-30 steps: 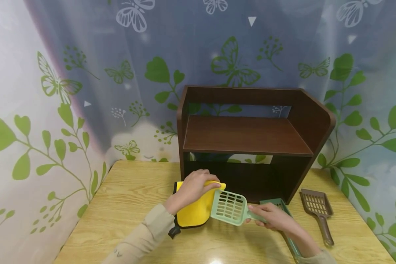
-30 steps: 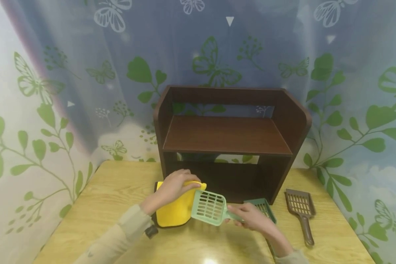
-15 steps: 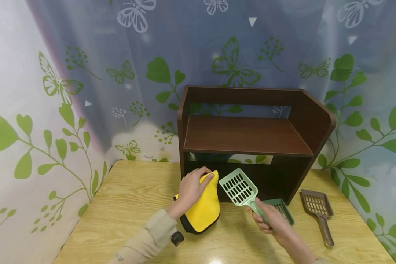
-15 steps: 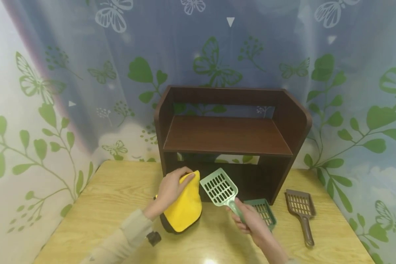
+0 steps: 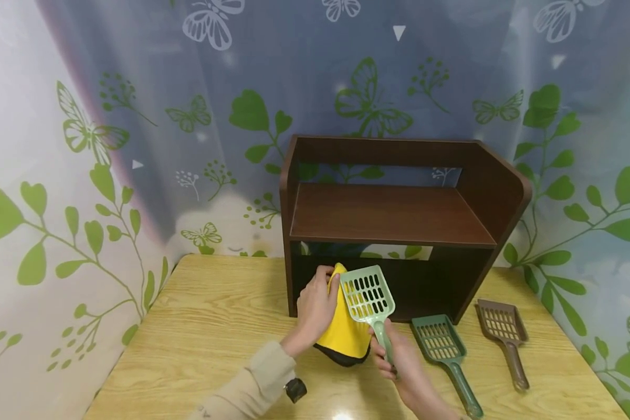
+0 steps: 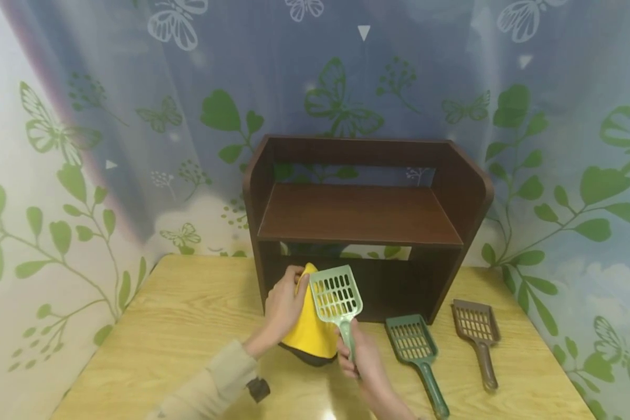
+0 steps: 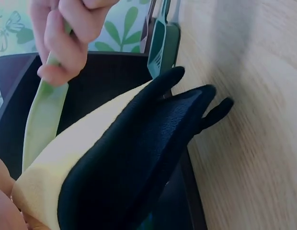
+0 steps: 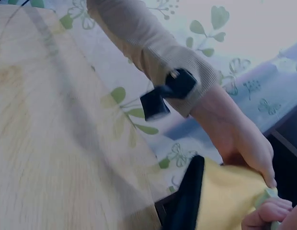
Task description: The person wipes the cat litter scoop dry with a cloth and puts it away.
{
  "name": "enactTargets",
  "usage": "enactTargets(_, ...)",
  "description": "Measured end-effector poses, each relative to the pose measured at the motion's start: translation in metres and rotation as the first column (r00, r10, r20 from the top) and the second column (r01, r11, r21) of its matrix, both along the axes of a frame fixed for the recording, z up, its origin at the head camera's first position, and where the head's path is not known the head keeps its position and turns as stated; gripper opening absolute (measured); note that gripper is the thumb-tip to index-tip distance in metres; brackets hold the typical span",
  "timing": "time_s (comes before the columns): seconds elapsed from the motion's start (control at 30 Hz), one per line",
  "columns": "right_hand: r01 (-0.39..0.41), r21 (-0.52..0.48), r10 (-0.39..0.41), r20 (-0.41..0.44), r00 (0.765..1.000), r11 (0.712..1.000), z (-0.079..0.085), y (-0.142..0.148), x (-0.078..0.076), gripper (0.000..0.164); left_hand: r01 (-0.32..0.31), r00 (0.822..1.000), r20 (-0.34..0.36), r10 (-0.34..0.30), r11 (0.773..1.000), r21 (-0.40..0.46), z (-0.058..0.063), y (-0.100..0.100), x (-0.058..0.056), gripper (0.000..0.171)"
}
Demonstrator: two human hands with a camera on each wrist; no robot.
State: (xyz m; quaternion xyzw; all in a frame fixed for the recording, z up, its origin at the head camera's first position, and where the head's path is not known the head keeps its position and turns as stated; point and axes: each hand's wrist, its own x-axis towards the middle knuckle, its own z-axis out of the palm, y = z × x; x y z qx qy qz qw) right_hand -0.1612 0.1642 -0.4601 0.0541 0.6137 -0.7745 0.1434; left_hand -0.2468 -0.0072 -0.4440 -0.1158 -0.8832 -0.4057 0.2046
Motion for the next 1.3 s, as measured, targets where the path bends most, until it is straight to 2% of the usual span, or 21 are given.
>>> enactTargets(0.1, 0.06, -0.012, -0.06, -0.016, 0.998, 0.998, 0.001, -0.009, 0.002, 0.046, 0.012, 1.0, -0.02, -0.012, 1.0, 0.012, -0.002, 0.002, 0.002, 0.025)
enactTargets(0.23, 0.109, -0.053, -0.111, -0.031, 0.993, 0.993, 0.001, -0.015, 0.001, 0.045, 0.026, 1.0, -0.018, -0.026, 1.0, -0.014, -0.003, 0.006, 0.008, 0.023)
enactTargets(0.37, 0.125, -0.082, -0.127, -0.025, 0.992, 0.989, 0.003, -0.016, -0.003, 0.045, 0.045, 0.999, 0.013, -0.045, 0.998, -0.034, -0.004, 0.01, 0.017, 0.022)
enactTargets(0.53, 0.153, -0.12, -0.155, -0.011, 0.988, 0.981, 0.006, -0.012, -0.011, 0.044, 0.101, 0.994, 0.05, -0.099, 0.994, -0.042, -0.004, 0.015, 0.03, 0.024)
enactTargets(0.7, 0.17, -0.141, -0.173, -0.009, 0.985, 0.975, 0.006, -0.01, -0.015, 0.043, 0.118, 0.991, 0.059, -0.116, 0.993, -0.026, -0.008, 0.017, 0.035, 0.023)
enactTargets(0.93, 0.134, -0.072, -0.135, -0.004, 0.991, 0.988, 0.002, -0.013, -0.011, 0.045, 0.054, 0.999, -0.006, -0.054, 0.999, 0.008, -0.012, 0.015, 0.024, 0.019)
enactTargets(1.17, 0.111, -0.019, -0.111, -0.004, 0.994, 0.994, -0.004, -0.016, -0.003, 0.042, 0.019, 1.0, 0.004, -0.019, 0.999, 0.041, -0.01, 0.007, 0.009, 0.021)
enactTargets(1.3, 0.025, 0.023, -0.025, -0.011, 1.0, 0.999, -0.006, -0.007, -0.001, 0.044, 0.019, 1.0, -0.005, -0.019, 0.999, 0.045, -0.006, 0.0, 0.003, 0.022)
